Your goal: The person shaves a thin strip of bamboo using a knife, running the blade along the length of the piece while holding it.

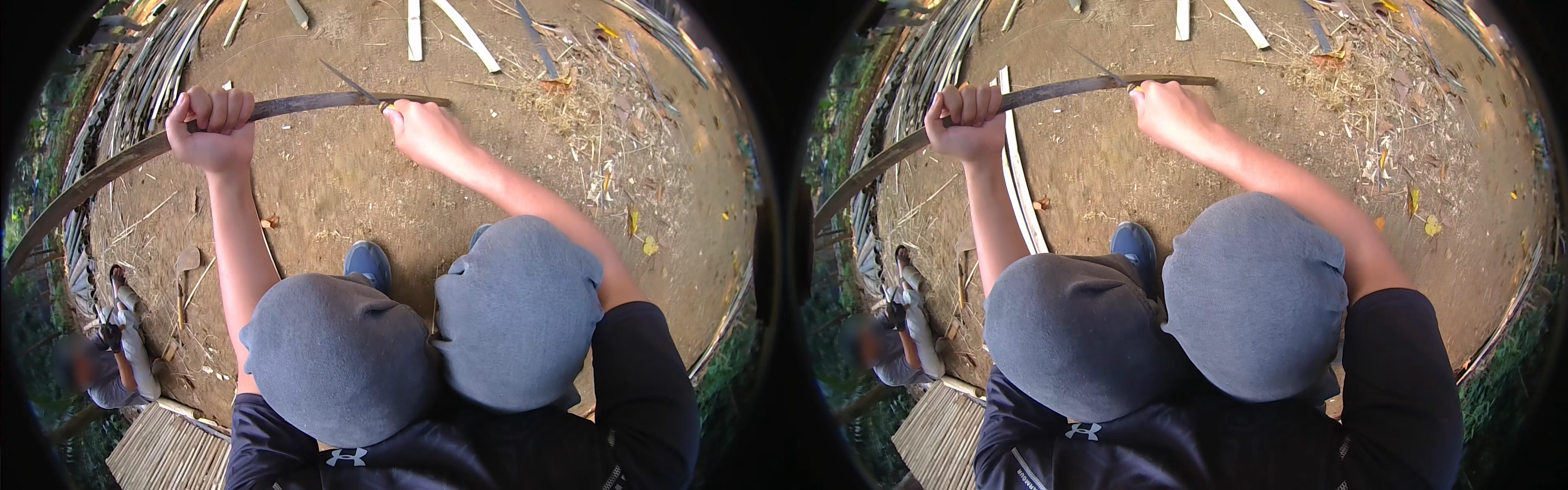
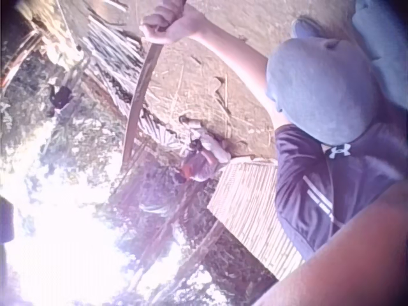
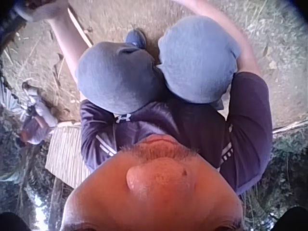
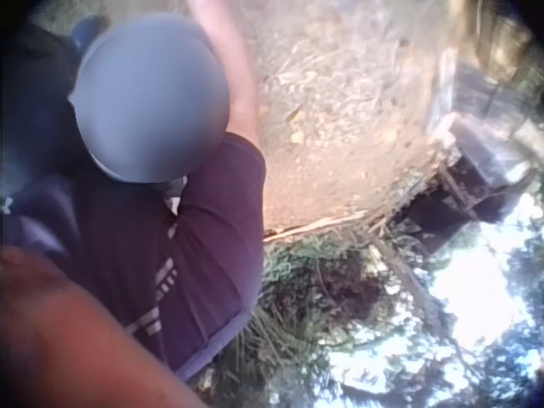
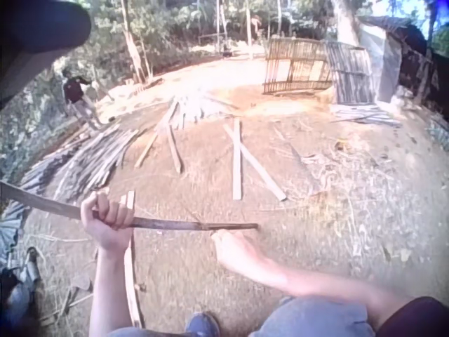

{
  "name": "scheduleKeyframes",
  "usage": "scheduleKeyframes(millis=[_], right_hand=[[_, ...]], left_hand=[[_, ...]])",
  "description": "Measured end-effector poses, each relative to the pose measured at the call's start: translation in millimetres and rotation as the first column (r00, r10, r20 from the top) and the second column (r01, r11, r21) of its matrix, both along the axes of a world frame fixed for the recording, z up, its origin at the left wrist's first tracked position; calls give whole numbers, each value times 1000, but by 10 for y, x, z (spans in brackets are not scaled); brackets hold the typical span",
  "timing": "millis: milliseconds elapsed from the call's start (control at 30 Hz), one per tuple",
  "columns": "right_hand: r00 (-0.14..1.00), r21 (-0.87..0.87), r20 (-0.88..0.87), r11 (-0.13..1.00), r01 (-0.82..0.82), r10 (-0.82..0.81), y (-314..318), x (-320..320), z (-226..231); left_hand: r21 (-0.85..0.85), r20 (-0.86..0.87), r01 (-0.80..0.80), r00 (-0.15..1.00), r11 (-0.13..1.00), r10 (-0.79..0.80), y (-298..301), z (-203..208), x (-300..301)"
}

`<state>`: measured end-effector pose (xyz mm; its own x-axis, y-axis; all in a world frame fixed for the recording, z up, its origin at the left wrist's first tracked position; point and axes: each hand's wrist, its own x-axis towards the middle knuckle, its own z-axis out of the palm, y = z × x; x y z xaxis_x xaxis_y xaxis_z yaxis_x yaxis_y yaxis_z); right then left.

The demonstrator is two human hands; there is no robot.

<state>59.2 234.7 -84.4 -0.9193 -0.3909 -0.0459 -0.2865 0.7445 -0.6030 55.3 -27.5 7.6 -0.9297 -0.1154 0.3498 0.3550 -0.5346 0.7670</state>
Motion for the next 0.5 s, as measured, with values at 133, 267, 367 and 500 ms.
scheduleKeyframes(millis=[133,267,367,500], right_hand=[[974,80,196,991,104,-117,-20,-133,-36],[998,4,-58,1000,14,-13,-35,-40,-102],[965,74,224,990,123,-137,54,-278,-233],[996,6,74,999,38,-39,-5,-86,-58]], left_hand=[[22,10,-20,1000,1000,20,-54,2,-45],[39,-10,1,1000,999,0,-9,-13,-15],[27,3,-14,1000,1000,14,-17,-5,-19],[10,6,-5,1000,1000,5,-20,6,18]])
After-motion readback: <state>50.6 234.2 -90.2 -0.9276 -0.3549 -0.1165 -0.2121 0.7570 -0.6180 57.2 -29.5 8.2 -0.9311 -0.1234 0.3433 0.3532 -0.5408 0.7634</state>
